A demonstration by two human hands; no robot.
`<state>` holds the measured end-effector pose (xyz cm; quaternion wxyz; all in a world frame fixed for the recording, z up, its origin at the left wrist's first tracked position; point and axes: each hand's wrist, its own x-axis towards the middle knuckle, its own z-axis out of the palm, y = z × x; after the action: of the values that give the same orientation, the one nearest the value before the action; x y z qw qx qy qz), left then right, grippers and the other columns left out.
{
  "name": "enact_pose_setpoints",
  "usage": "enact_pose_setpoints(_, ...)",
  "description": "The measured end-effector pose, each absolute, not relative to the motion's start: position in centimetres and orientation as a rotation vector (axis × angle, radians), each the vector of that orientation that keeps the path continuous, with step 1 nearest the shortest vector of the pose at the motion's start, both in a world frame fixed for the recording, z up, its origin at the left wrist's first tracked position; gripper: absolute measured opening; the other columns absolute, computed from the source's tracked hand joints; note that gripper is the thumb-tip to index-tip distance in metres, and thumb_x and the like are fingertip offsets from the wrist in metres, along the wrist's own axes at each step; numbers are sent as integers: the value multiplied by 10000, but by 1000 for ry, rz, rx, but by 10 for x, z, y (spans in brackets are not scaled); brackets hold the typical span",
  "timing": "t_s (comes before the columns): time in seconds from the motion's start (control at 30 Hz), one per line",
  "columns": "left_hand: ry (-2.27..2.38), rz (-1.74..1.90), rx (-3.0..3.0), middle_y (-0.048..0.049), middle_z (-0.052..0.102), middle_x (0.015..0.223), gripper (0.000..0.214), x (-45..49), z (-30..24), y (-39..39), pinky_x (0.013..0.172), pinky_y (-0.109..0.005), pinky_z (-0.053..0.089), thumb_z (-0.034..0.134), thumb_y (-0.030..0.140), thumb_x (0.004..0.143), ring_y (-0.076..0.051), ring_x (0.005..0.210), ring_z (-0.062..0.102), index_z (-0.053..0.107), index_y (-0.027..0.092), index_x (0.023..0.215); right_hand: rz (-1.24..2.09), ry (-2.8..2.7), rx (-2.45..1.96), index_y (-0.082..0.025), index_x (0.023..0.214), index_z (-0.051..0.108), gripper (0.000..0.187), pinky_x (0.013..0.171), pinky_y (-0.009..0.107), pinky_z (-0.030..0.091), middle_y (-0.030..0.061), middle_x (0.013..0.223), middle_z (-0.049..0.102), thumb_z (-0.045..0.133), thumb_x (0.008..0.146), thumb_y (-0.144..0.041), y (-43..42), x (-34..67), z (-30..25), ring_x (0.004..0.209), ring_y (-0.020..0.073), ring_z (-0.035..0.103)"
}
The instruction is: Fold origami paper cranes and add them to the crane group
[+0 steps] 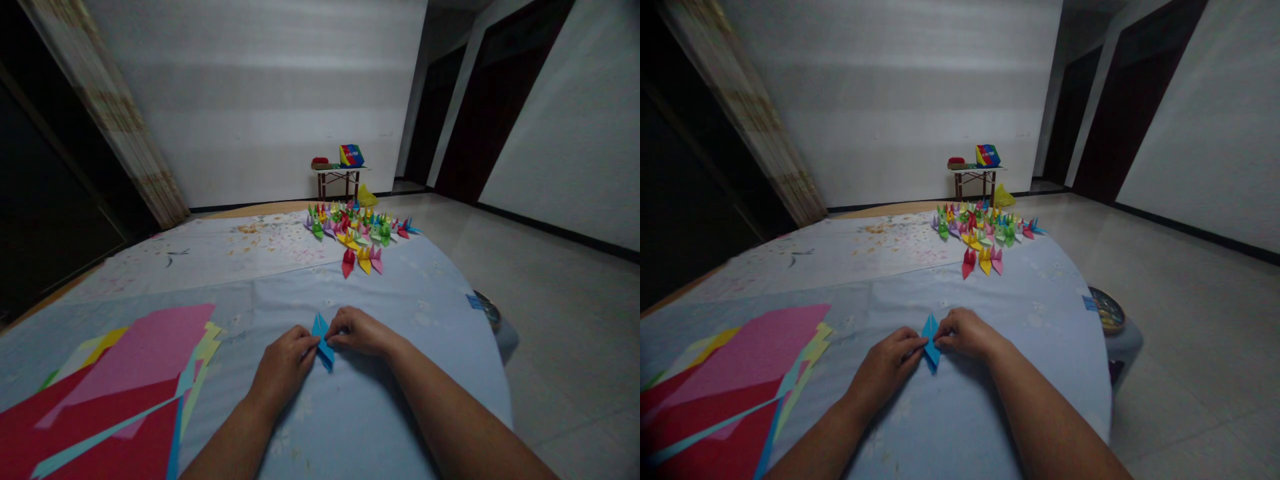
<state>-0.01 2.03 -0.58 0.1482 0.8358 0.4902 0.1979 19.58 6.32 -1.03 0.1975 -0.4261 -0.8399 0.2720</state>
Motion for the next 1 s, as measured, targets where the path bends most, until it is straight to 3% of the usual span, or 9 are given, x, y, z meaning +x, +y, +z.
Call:
enact_pose_setpoints(0.5,1691,298,2442,-21,539,982,300,8,11,7,662,-241,390,381,406,861,-170,903,534,661,325,931,743,-2368,-1210,-229,840,718,168,642,197,378,14,772,631,639,696,-264,64,195,-10,726,125,549)
enact_pose_setpoints(1.0,1693,389,2412,-5,532,983,198,5,-2,9,664,-226,373,519,406,813,-162,904,525,651,331,941,719,-2349,-1348,-272,826,717,179,669,225,373,-9,747,673,667,674,-352,62,194,-8,724,139,577)
